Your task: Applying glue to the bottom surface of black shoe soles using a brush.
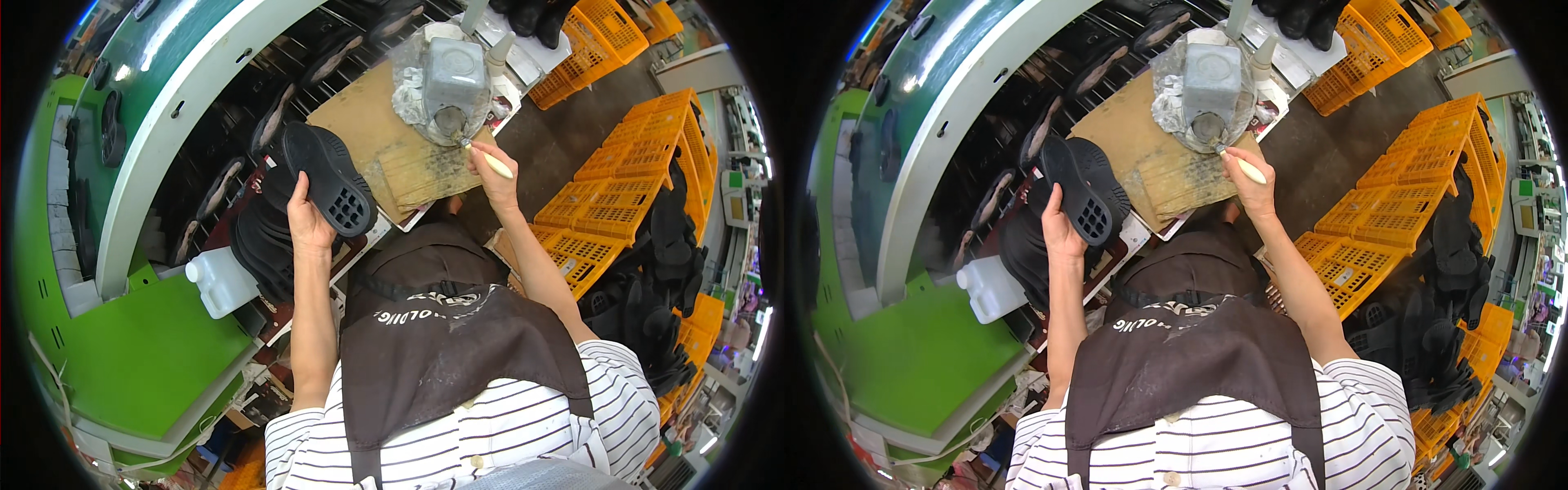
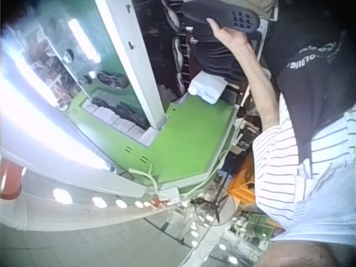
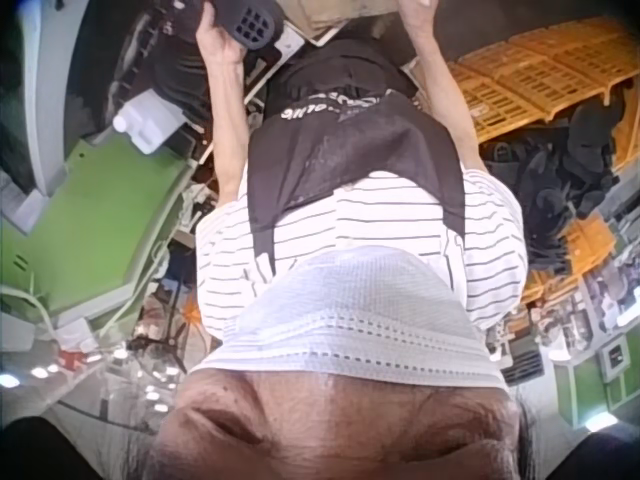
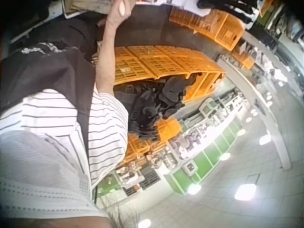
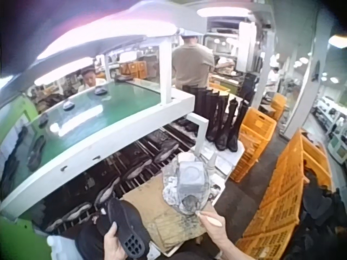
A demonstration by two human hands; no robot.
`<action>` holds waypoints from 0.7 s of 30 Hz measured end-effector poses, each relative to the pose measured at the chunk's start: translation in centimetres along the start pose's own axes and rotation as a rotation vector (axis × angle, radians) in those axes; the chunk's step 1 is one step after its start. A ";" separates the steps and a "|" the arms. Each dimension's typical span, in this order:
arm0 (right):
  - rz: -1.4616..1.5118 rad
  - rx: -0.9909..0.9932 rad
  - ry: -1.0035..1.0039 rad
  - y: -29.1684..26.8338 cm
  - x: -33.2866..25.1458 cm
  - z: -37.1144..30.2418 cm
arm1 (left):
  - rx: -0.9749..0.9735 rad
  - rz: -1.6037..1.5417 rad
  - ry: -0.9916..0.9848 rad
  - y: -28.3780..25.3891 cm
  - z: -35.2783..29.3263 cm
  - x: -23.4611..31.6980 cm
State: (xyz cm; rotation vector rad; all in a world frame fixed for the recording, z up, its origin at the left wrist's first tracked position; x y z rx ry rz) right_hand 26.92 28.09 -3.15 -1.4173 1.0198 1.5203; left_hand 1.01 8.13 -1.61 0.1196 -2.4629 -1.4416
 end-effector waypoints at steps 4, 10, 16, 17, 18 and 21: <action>0.253 0.151 0.215 -0.5 0.3 0.1 | -0.231 -0.059 -0.155 0.9 -0.8 -1.8; 0.924 0.209 0.519 -1.7 2.9 1.3 | -0.267 -0.222 -0.238 1.7 -1.5 -3.3; 1.188 0.017 0.494 -0.9 2.5 0.7 | -0.379 -0.178 -0.182 4.5 -3.6 -4.3; 1.210 -0.017 0.479 -0.6 2.2 0.5 | -0.390 -0.119 -0.156 4.9 -3.9 -4.4; 1.183 -0.037 0.440 -0.5 1.9 0.5 | -0.399 -0.060 -0.131 5.2 -4.1 -4.5; 1.073 -0.088 0.328 -0.2 0.6 0.3 | -0.466 0.122 -0.019 6.1 -4.7 -4.7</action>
Point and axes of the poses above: each hand's wrist, its own z-axis towards the middle knuckle, its own y-axis out of the palm, x = y × z, the point moved 2 cm from there along z, towards the middle knuckle, and after that the axes turned 5 degrees about -y, right-handed, at the moved point
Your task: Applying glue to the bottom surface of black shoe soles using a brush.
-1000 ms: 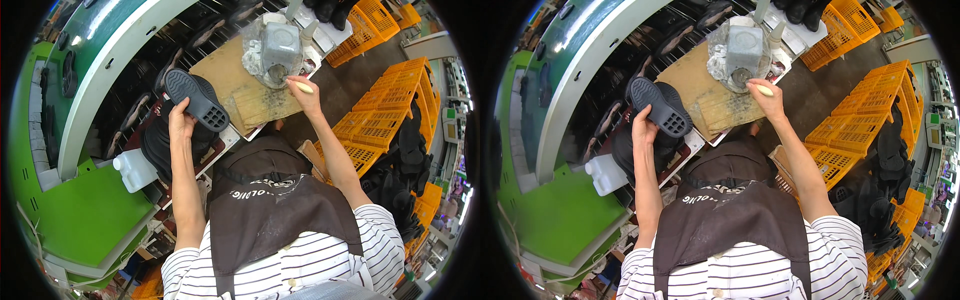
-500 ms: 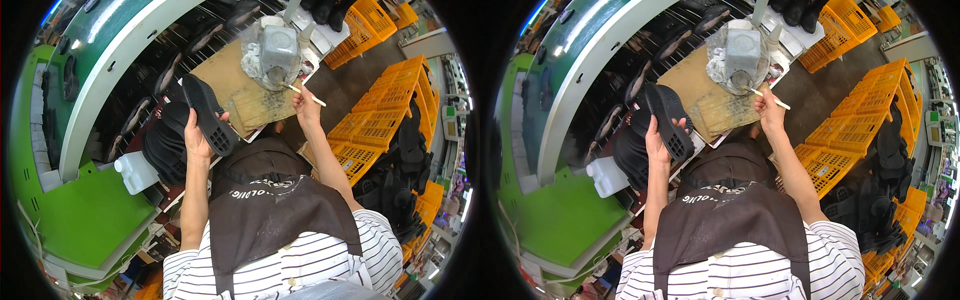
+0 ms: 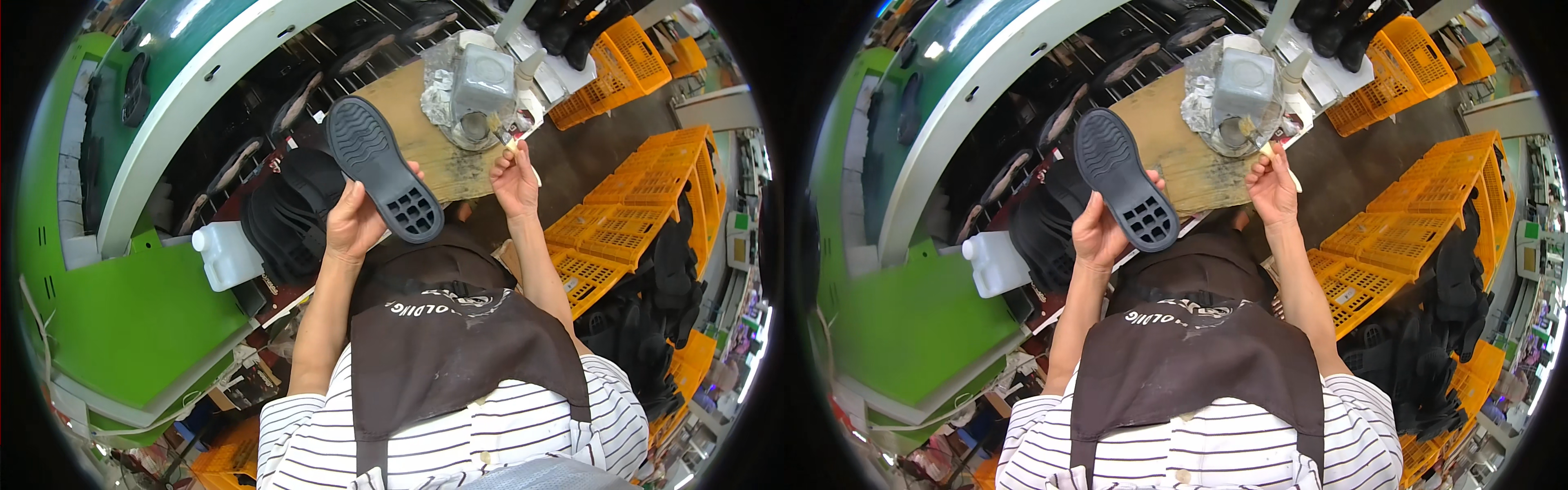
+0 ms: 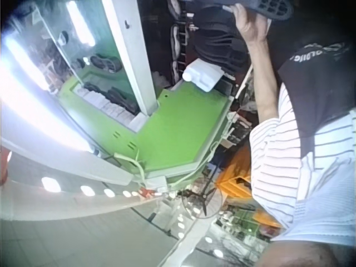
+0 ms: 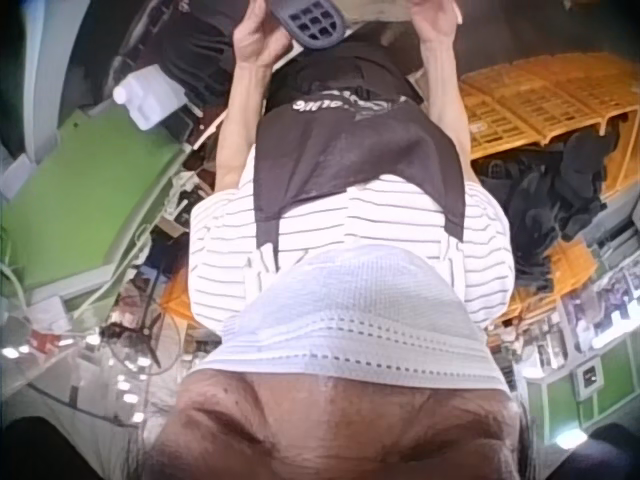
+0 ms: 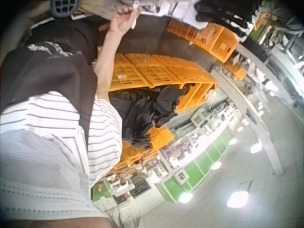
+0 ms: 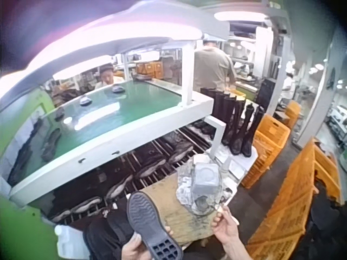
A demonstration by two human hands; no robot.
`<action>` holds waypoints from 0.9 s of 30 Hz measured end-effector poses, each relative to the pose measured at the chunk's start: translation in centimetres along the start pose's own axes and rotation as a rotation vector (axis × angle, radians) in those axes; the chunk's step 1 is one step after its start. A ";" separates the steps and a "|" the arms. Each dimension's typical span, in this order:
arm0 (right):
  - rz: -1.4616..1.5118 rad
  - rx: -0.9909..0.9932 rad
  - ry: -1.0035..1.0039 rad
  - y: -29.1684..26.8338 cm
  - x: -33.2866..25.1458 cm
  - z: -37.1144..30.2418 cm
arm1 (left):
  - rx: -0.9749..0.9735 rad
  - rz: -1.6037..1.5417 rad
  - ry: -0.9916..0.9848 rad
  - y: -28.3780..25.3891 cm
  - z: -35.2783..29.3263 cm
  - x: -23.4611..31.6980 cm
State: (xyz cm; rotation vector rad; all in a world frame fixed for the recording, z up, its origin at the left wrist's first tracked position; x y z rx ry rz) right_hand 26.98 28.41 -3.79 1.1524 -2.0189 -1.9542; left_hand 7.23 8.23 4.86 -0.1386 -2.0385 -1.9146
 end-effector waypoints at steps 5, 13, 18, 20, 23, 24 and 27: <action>-0.327 -0.062 -0.154 2.5 -0.6 -0.4 | 0.055 0.354 0.175 1.0 0.2 0.7; -0.710 -0.297 -0.451 12.7 -1.1 -4.9 | 0.273 0.752 0.439 3.3 1.1 0.8; -1.019 -0.355 -0.489 16.6 0.4 -7.0 | 0.261 0.926 0.557 3.9 1.4 0.0; -1.032 -0.353 -0.435 17.0 1.3 -7.1 | 0.193 1.207 0.585 3.4 1.8 0.2; -1.078 -0.384 -0.421 17.5 2.8 -7.0 | 0.154 1.304 0.654 3.5 2.1 -0.4; -1.083 -0.397 -0.431 17.4 3.2 -7.0 | 0.159 1.289 0.682 3.5 2.2 -0.7; -1.033 -0.443 -0.422 17.6 4.2 -7.2 | 0.104 1.153 0.646 3.4 2.5 -1.3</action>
Point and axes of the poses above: each hand's wrist, its own z-axis towards the middle knuckle, its own y-axis out of the palm, x = y × z, the point moved 2 cm from there along z, towards the middle knuckle, and after that the axes turned 5 degrees about -y, right-handed, at the moved point
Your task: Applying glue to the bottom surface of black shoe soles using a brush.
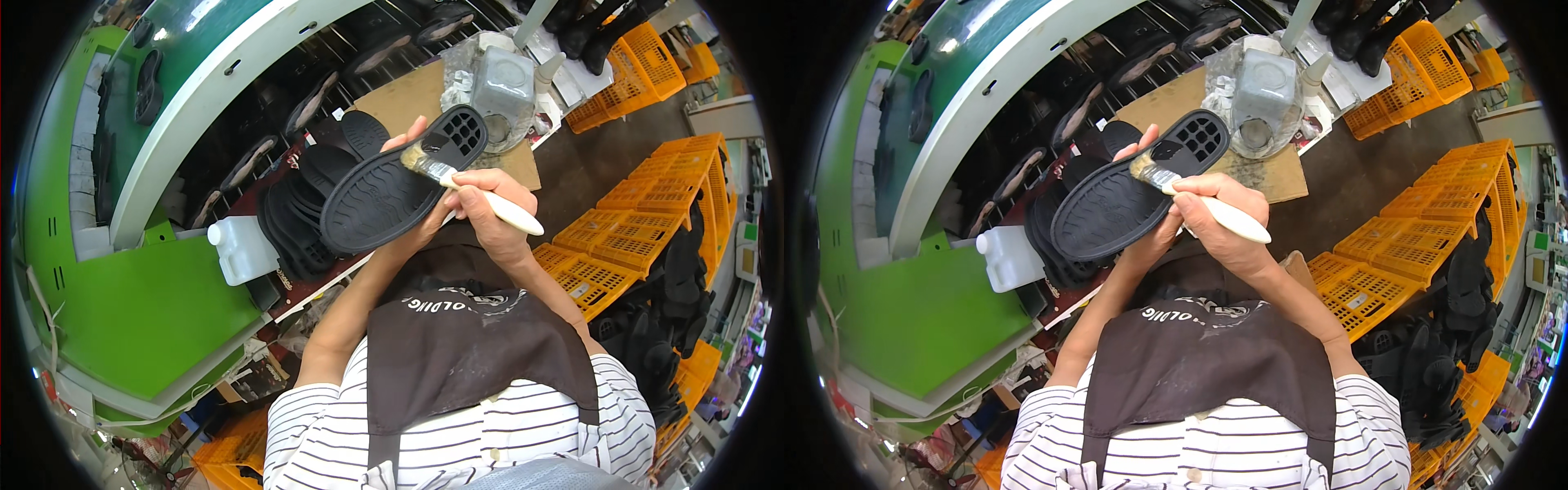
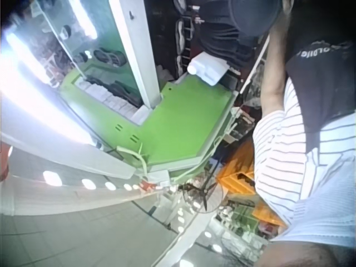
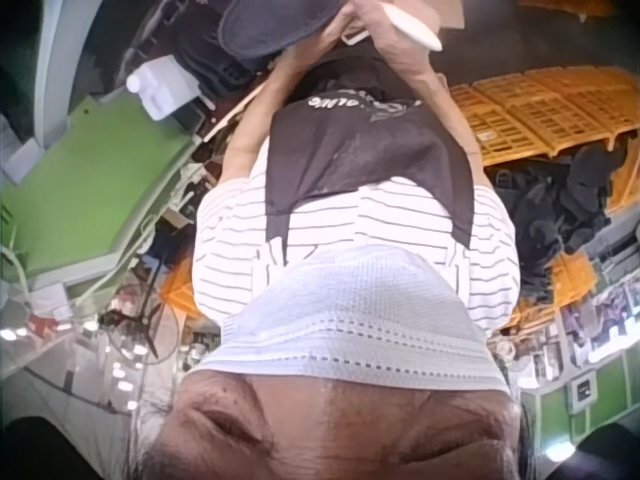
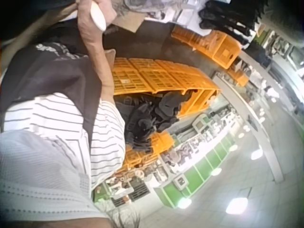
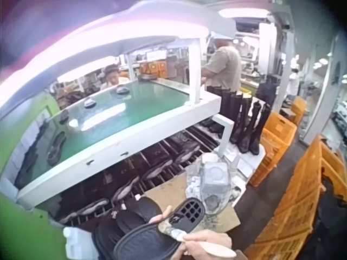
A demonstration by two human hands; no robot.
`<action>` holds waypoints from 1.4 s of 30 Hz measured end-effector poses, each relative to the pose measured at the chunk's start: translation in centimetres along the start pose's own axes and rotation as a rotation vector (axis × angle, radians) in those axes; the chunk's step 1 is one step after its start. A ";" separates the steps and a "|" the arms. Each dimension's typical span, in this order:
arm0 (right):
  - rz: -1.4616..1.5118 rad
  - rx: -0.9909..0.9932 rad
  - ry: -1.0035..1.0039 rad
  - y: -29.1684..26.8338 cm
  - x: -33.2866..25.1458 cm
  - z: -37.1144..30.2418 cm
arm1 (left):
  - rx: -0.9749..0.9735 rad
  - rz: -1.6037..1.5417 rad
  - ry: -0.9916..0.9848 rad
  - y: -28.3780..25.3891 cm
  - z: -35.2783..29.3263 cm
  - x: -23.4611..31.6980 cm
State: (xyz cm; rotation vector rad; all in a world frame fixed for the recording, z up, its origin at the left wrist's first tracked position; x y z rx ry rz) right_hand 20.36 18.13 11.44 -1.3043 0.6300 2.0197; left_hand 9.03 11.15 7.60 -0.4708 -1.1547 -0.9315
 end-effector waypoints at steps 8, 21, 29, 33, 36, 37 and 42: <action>0.105 -0.187 0.067 2.3 -1.5 -0.2 | 0.194 -1.025 -0.539 1.6 -0.5 -3.0; 0.113 -0.353 0.090 1.1 -2.4 3.5 | -0.467 0.194 -0.172 -0.3 -1.5 -0.5; 0.037 -0.369 0.153 -1.4 -0.6 7.0 | -0.649 -0.329 -0.561 -1.9 -1.6 0.7; 0.029 -0.351 0.227 -1.9 -0.4 7.7 | -0.532 -0.472 -0.617 -2.6 -1.8 0.9; 0.022 -0.372 0.248 -2.0 -0.3 7.3 | -0.418 -0.494 -0.607 -2.7 -1.7 1.2; 0.018 -0.377 0.245 -1.9 -0.3 7.0 | -0.381 -0.535 -0.648 -2.9 -1.9 1.3; 0.158 -0.412 0.324 -1.0 -1.0 5.5 | -0.243 -0.728 -0.734 -3.5 -2.6 0.9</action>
Point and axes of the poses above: each hand's wrist, its own z-axis towards the middle knuckle, its own y-axis out of the palm, x = y × z, the point moved 2 cm from there along z, towards the middle knuckle, and after that the axes turned 5 degrees about -y, right-handed, at the moved point
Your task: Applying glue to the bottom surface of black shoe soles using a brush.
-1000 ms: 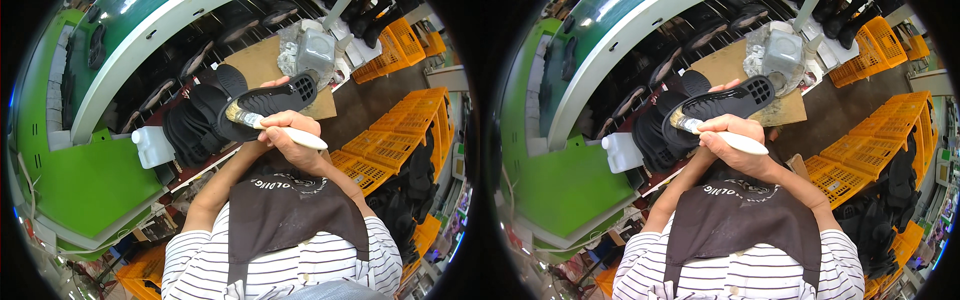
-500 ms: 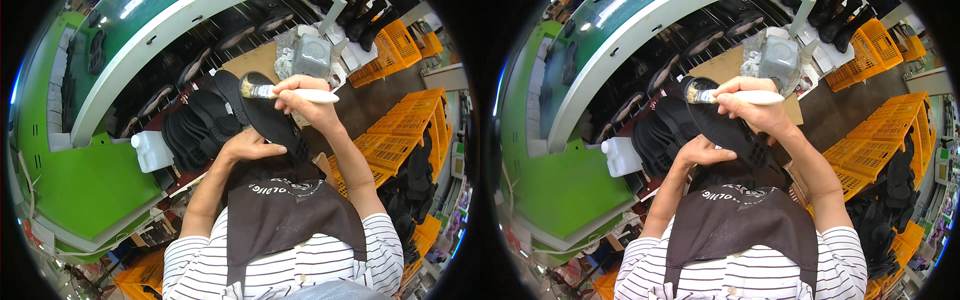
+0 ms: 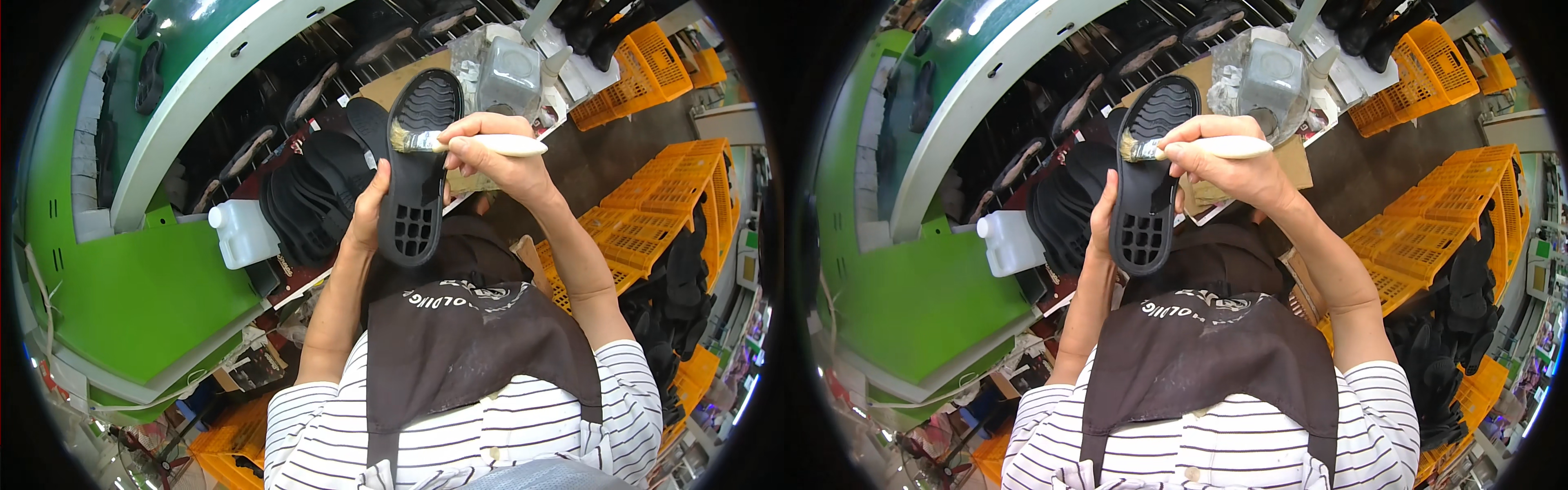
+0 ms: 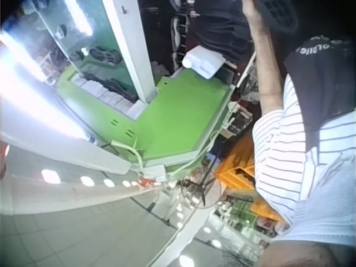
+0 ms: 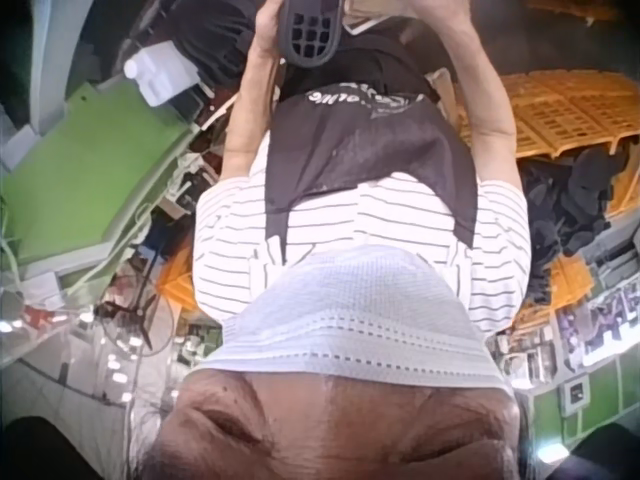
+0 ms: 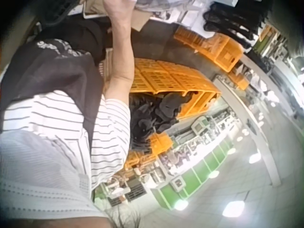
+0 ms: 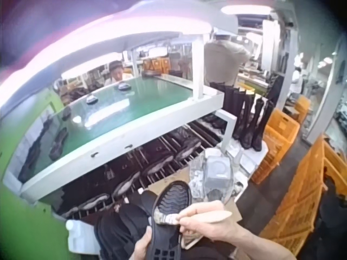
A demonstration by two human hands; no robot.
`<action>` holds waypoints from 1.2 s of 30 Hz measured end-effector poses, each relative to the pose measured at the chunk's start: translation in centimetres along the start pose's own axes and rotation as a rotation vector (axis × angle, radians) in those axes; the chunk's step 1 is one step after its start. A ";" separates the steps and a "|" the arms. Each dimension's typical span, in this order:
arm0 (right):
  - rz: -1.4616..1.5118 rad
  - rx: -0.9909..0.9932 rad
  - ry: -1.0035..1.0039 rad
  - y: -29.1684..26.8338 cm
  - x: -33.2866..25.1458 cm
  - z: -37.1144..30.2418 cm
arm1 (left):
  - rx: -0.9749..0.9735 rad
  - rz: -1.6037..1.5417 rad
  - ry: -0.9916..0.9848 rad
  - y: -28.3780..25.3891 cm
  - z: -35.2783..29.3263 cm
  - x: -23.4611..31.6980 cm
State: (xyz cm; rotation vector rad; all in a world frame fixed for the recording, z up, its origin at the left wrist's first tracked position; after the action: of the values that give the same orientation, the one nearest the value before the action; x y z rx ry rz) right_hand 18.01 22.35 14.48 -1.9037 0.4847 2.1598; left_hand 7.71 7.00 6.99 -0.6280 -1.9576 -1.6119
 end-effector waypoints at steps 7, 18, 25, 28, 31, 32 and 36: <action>-0.093 -0.040 -0.030 1.8 -0.6 -1.3 | 0.014 -0.297 0.020 -0.9 0.2 0.7; -0.048 -0.174 0.075 2.9 -1.8 -2.7 | 0.173 -0.196 0.087 0.4 0.7 1.9; 0.014 -0.260 0.140 2.6 -3.0 -2.4 | -0.014 -0.561 -0.104 1.6 -0.1 1.9; 0.012 -0.368 0.057 2.3 -3.2 -1.9 | 0.176 -0.722 -0.256 2.7 -0.5 2.0; 0.035 -0.486 -0.033 2.1 -3.2 -1.0 | 0.138 -0.626 -0.436 2.4 -0.7 1.7; 0.043 -0.518 -0.048 2.0 -3.2 -0.9 | 0.094 -0.523 -0.449 1.5 -0.5 1.1; 0.100 -0.615 -0.024 1.7 -2.7 -0.1 | -0.057 -0.321 -0.425 2.1 -0.5 1.4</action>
State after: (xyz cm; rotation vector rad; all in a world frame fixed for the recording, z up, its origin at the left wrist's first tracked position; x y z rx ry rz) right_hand 17.83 20.92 17.33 -2.1660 -0.1198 2.6076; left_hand 8.05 6.91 9.55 -0.7590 -2.4270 -1.8462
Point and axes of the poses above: each hand's wrist, its own z-axis towards the middle knuckle, its own y-axis out of the palm, x = y × z, the point moved 2 cm from there along z, towards the middle knuckle, and after that the axes turned 5 degrees about -y, right-handed, at the moved point
